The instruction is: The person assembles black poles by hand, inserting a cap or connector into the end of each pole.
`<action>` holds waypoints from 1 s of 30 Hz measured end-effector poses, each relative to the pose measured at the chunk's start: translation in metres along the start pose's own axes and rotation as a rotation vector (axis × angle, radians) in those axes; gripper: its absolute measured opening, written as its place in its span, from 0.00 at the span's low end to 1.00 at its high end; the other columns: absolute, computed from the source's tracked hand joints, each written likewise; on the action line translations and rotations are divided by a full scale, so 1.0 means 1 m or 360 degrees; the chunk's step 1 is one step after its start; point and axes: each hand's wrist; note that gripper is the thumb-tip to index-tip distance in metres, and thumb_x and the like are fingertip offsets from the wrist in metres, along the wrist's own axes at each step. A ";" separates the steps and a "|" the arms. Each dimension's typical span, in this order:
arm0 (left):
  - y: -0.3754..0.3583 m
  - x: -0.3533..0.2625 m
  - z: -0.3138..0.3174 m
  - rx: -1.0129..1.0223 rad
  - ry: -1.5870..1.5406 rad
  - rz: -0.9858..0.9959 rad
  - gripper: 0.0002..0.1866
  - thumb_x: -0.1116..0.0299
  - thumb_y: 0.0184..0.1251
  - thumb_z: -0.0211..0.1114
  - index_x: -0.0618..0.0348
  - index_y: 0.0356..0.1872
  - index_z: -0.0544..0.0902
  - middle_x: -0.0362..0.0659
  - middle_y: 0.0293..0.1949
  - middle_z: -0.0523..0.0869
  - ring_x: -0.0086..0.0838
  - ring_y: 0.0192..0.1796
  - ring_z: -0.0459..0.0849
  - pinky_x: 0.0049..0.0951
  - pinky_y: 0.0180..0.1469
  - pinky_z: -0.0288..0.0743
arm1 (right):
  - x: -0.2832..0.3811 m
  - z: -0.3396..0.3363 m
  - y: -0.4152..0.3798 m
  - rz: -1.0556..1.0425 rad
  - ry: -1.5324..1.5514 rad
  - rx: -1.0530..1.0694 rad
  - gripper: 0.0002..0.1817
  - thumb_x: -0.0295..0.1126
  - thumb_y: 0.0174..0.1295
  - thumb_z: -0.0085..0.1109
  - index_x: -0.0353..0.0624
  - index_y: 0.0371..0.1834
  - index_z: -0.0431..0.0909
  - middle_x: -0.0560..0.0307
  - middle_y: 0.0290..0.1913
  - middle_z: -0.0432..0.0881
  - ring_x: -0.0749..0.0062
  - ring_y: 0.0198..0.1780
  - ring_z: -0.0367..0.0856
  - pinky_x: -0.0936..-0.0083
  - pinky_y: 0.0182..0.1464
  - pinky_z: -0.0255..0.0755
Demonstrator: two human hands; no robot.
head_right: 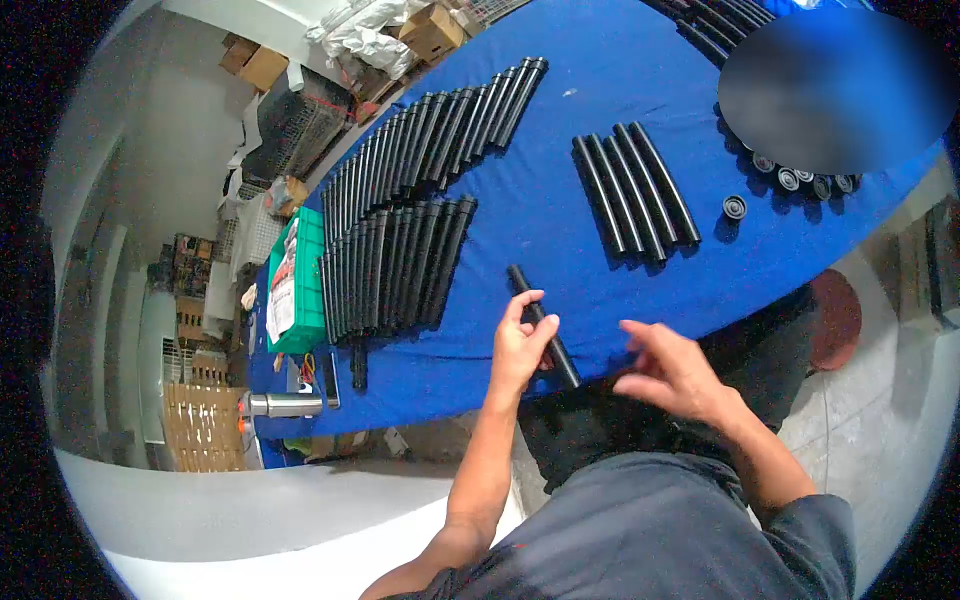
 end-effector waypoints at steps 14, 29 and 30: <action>-0.043 -0.016 0.026 -0.0308 0.1021 0.1106 0.32 0.72 0.61 0.78 0.65 0.66 0.77 0.45 0.35 0.86 0.30 0.33 0.83 0.30 0.39 0.78 | -0.032 0.000 0.044 -0.0107 0.0291 -0.0203 0.23 0.42 0.59 0.80 0.40 0.50 0.83 0.57 0.28 0.82 0.76 0.31 0.80 0.73 0.33 0.72; -0.026 -0.045 0.032 0.0231 0.0973 0.0881 0.19 0.79 0.62 0.69 0.65 0.55 0.84 0.49 0.51 0.86 0.37 0.54 0.86 0.34 0.59 0.79 | -0.043 -0.011 0.045 -0.0453 0.0783 -0.0134 0.22 0.37 0.64 0.74 0.41 0.60 0.85 0.54 0.36 0.84 0.72 0.35 0.82 0.71 0.38 0.77; -0.026 -0.048 0.034 0.0219 0.0995 0.0864 0.19 0.80 0.62 0.69 0.64 0.56 0.84 0.50 0.52 0.87 0.39 0.54 0.86 0.36 0.59 0.80 | -0.044 -0.010 0.044 -0.0433 0.0791 -0.0163 0.23 0.36 0.63 0.75 0.41 0.60 0.85 0.55 0.34 0.83 0.72 0.33 0.81 0.71 0.37 0.76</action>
Point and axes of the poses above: each hand's wrist, its own y-axis towards the middle knuckle, its own z-axis out of the palm, x = y × z
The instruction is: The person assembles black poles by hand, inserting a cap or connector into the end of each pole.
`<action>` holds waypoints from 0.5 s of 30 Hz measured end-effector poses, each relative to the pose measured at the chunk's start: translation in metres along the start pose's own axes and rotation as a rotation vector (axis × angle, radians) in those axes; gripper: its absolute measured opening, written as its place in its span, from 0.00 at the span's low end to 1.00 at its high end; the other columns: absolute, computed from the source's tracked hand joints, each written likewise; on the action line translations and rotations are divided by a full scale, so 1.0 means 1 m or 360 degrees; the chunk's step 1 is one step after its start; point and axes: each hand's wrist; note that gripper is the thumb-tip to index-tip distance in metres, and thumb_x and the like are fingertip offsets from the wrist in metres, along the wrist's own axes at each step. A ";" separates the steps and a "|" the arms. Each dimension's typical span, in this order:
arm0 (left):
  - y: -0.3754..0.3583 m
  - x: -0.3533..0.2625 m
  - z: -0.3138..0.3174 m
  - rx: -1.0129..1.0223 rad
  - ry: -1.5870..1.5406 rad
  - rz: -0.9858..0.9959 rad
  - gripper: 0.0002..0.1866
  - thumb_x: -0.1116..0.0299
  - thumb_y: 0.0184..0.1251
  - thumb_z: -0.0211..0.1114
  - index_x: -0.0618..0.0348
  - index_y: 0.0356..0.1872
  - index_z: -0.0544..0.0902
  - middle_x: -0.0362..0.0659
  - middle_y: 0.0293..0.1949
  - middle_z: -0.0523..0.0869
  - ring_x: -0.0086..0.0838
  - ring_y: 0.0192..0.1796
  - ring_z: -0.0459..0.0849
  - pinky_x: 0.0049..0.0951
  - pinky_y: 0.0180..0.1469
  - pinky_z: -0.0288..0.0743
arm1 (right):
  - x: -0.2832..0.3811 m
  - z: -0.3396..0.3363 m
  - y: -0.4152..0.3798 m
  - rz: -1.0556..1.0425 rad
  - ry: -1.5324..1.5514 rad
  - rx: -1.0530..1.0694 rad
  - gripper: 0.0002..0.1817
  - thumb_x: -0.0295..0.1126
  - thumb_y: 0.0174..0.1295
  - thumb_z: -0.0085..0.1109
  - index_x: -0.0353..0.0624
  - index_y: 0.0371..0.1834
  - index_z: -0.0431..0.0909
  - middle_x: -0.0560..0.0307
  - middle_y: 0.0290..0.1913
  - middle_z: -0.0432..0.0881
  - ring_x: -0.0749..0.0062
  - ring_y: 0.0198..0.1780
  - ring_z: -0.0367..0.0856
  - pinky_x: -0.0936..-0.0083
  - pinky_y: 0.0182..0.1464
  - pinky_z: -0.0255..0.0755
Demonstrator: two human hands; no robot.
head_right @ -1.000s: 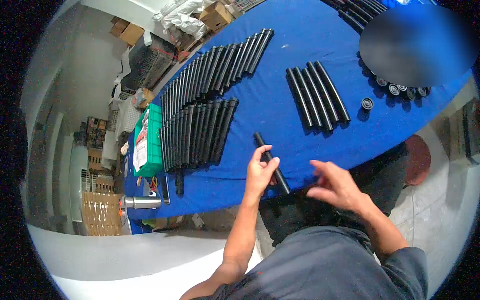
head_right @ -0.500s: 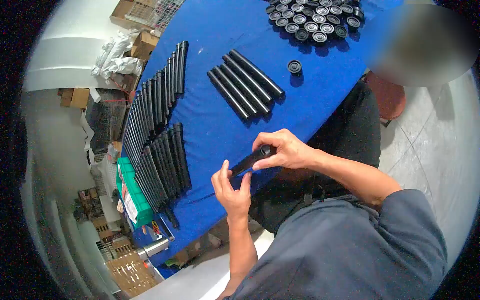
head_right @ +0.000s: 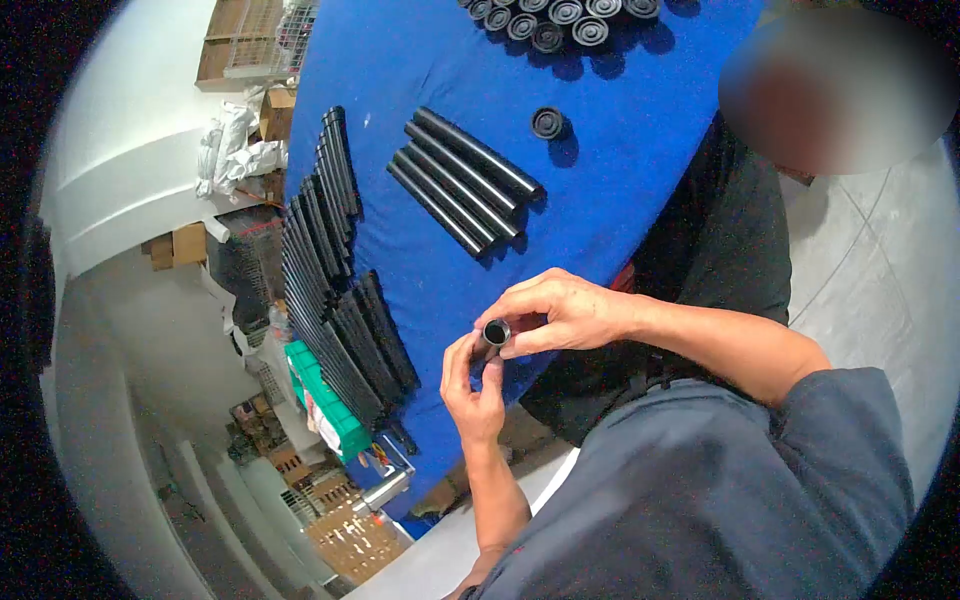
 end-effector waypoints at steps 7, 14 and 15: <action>0.001 0.010 0.001 -0.0135 0.0077 0.0002 0.18 0.80 0.63 0.72 0.65 0.55 0.84 0.47 0.51 0.87 0.36 0.54 0.86 0.35 0.58 0.79 | 0.003 -0.005 0.001 0.0071 -0.0176 0.0071 0.34 0.44 0.61 0.76 0.40 0.67 0.77 0.47 0.51 0.80 0.58 0.52 0.81 0.63 0.53 0.76; 0.008 -0.003 -0.018 -0.0692 -0.1810 -0.0505 0.12 0.72 0.77 0.65 0.64 0.57 0.82 0.54 0.58 0.87 0.38 0.61 0.86 0.43 0.65 0.81 | -0.002 0.003 0.004 -0.0137 -0.0397 0.0066 0.38 0.44 0.62 0.74 0.41 0.73 0.72 0.43 0.60 0.78 0.47 0.60 0.79 0.56 0.62 0.75; 0.006 0.000 -0.019 -0.0691 -0.2056 -0.0623 0.12 0.70 0.78 0.64 0.63 0.57 0.82 0.56 0.58 0.86 0.40 0.62 0.86 0.44 0.66 0.81 | -0.002 0.001 0.004 -0.0142 -0.0375 0.0062 0.36 0.43 0.63 0.74 0.40 0.72 0.73 0.43 0.58 0.80 0.48 0.58 0.80 0.56 0.60 0.76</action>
Point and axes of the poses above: each hand's wrist, its own y-axis towards the middle knuckle, its own z-axis out of the palm, x = y × z
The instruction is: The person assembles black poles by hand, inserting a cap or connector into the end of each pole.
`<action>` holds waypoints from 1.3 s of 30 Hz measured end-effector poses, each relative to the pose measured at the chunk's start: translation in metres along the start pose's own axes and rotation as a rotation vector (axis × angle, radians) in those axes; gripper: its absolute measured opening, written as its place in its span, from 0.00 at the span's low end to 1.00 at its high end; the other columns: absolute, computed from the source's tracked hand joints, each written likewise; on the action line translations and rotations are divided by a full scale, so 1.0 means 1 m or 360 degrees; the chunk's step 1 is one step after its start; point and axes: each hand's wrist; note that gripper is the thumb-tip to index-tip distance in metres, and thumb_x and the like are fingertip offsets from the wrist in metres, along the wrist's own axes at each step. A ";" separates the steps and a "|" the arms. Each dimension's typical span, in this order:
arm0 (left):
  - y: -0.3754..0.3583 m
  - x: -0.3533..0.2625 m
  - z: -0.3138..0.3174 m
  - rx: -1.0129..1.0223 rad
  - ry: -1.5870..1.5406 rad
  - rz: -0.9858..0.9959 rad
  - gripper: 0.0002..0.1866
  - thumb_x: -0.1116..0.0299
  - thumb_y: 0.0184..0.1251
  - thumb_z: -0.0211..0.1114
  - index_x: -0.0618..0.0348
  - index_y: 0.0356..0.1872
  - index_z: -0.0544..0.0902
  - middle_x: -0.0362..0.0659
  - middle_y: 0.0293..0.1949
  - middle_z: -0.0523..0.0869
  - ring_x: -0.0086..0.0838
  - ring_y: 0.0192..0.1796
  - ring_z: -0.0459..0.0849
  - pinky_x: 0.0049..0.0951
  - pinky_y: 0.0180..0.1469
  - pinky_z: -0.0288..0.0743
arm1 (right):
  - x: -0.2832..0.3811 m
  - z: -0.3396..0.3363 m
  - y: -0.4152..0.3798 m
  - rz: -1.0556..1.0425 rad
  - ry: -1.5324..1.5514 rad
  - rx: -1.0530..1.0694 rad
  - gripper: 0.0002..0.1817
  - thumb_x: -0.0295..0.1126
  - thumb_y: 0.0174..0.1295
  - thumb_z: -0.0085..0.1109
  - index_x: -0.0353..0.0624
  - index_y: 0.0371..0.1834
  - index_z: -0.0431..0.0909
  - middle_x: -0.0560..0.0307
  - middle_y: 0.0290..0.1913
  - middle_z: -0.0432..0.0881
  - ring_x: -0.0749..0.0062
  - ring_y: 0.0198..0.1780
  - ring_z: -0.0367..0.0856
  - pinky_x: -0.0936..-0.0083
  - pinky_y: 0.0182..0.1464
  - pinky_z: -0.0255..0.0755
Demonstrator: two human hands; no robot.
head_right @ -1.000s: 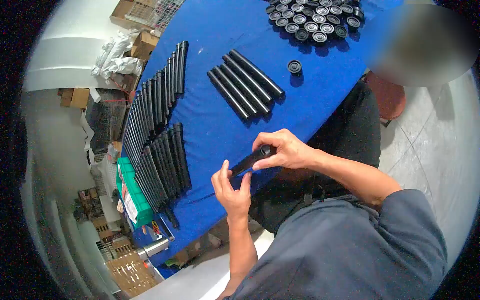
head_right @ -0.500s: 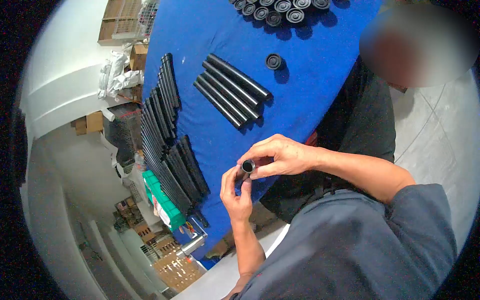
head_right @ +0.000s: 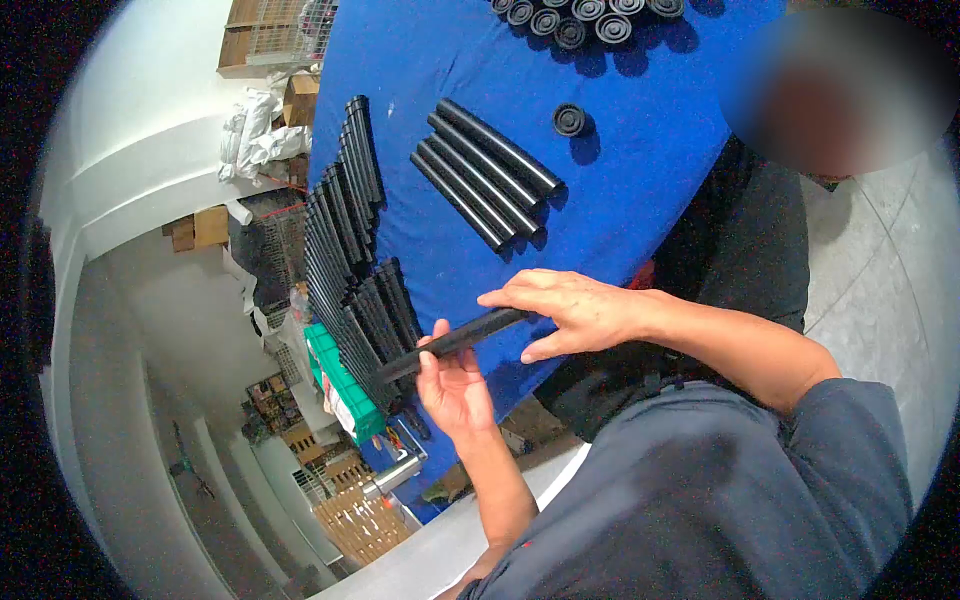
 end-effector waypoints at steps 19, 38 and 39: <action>0.007 0.042 -0.003 0.0602 0.2267 0.1022 0.23 0.79 0.58 0.74 0.61 0.56 0.81 0.50 0.54 0.88 0.46 0.60 0.86 0.53 0.74 0.68 | -0.009 0.003 -0.005 0.0158 0.0284 -0.0041 0.29 0.38 0.67 0.72 0.41 0.69 0.77 0.51 0.39 0.86 0.66 0.36 0.86 0.68 0.41 0.79; -0.047 0.059 -0.013 0.0432 0.0849 -0.0121 0.15 0.62 0.78 0.66 0.66 0.49 0.82 0.53 0.42 0.88 0.41 0.36 0.88 0.39 0.43 0.84 | 0.005 -0.001 0.001 0.0519 0.0285 -0.0134 0.19 0.39 0.64 0.76 0.40 0.49 0.80 0.62 0.29 0.77 0.77 0.32 0.75 0.74 0.35 0.71; -0.042 0.059 -0.005 0.0368 0.0268 -0.0619 0.23 0.51 0.79 0.64 0.65 0.53 0.82 0.51 0.44 0.88 0.40 0.36 0.87 0.39 0.42 0.85 | 0.005 0.000 0.000 0.0503 0.0227 -0.0123 0.19 0.39 0.63 0.77 0.40 0.48 0.80 0.61 0.29 0.77 0.77 0.31 0.76 0.73 0.34 0.71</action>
Point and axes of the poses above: each hand's wrist, its own y-axis towards the middle knuckle, its own z-axis out of the palm, x = y × z
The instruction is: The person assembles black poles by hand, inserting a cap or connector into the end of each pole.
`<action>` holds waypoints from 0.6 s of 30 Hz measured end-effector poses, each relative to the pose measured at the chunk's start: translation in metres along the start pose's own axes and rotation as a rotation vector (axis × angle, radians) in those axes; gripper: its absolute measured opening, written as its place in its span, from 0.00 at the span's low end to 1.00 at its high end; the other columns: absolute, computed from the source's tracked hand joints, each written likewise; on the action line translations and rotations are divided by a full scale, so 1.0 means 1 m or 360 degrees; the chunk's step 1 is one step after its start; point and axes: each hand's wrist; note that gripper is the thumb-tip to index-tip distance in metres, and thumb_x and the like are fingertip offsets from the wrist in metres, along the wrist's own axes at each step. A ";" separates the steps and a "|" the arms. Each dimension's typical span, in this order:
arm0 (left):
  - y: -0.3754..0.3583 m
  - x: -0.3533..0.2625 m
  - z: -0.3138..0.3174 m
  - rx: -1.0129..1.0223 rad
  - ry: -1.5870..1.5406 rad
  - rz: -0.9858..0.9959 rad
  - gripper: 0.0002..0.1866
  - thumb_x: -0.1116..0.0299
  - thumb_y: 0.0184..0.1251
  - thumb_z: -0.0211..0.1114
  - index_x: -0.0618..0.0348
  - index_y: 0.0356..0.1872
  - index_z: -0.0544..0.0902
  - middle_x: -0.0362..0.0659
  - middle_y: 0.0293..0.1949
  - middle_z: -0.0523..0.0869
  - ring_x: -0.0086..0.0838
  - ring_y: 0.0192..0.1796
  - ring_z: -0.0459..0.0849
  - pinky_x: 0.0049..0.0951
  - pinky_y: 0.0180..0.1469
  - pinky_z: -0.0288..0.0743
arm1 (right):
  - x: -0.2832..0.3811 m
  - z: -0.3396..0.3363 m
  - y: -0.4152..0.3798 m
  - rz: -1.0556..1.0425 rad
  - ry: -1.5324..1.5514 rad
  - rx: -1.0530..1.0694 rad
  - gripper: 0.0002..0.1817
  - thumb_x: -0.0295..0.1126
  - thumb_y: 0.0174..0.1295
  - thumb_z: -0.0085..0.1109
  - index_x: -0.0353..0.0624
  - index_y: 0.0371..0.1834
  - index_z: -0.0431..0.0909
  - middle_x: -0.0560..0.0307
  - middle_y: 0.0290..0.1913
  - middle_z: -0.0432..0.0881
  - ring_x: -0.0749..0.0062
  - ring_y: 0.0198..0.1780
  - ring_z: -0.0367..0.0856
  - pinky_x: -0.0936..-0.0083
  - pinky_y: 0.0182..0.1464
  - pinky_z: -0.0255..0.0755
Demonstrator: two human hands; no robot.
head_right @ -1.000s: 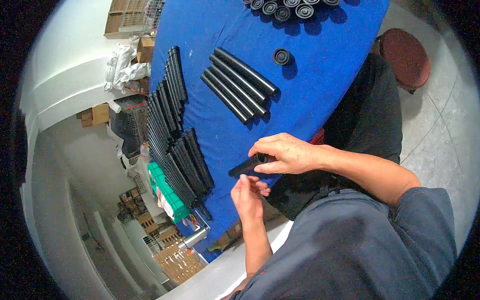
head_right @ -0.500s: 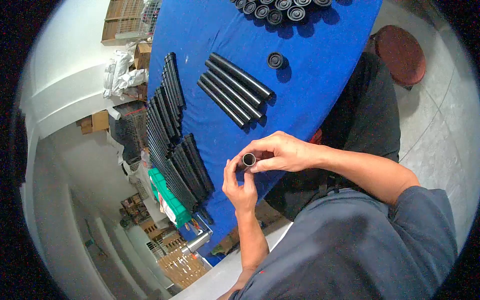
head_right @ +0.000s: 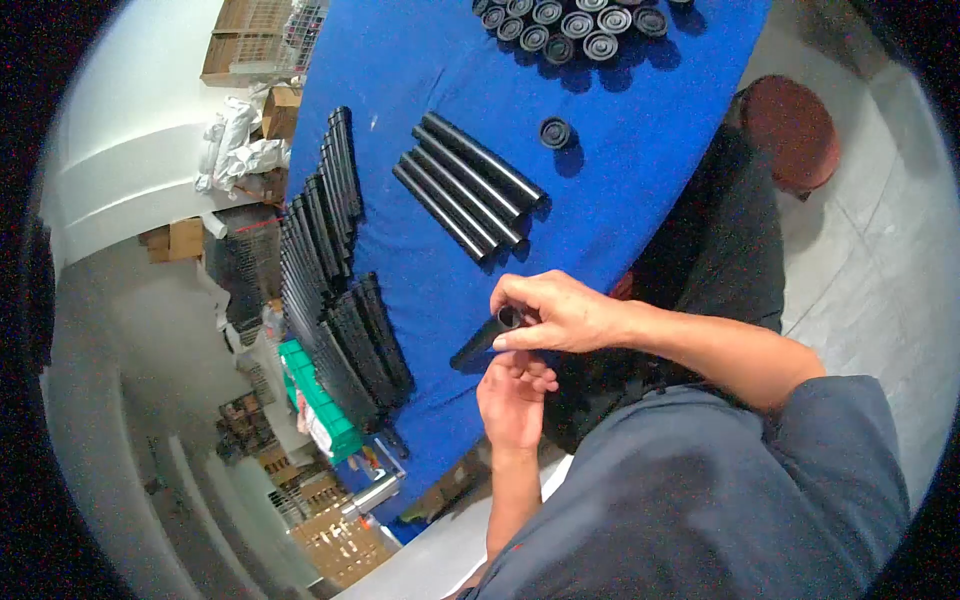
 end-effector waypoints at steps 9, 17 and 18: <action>0.060 0.009 -0.027 0.0466 -0.0941 0.0111 0.18 0.62 0.75 0.70 0.52 0.62 0.80 0.53 0.64 0.83 0.51 0.67 0.82 0.51 0.63 0.84 | 0.061 -0.034 -0.001 -0.0530 -0.1227 -0.0171 0.29 0.45 0.60 0.74 0.42 0.59 0.77 0.48 0.42 0.80 0.49 0.43 0.84 0.57 0.41 0.80; 0.076 0.013 -0.038 0.0576 -0.0939 0.0279 0.19 0.67 0.74 0.69 0.55 0.62 0.79 0.63 0.66 0.81 0.62 0.70 0.77 0.54 0.70 0.79 | 0.057 -0.113 0.043 -0.0091 -0.2561 -0.0357 0.27 0.32 0.59 0.70 0.47 0.63 0.77 0.45 0.55 0.79 0.49 0.54 0.80 0.59 0.54 0.80; 0.076 0.014 -0.038 0.0576 -0.0958 0.0288 0.18 0.68 0.73 0.70 0.55 0.61 0.79 0.63 0.65 0.81 0.62 0.70 0.78 0.54 0.70 0.79 | 0.050 -0.120 0.042 -0.0014 -0.2584 -0.0269 0.26 0.31 0.59 0.70 0.46 0.62 0.77 0.46 0.55 0.79 0.49 0.54 0.80 0.59 0.53 0.80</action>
Point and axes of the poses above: each hand's wrist, its own y-axis towards the middle knuckle, its own z-axis out of the palm, x = y × z
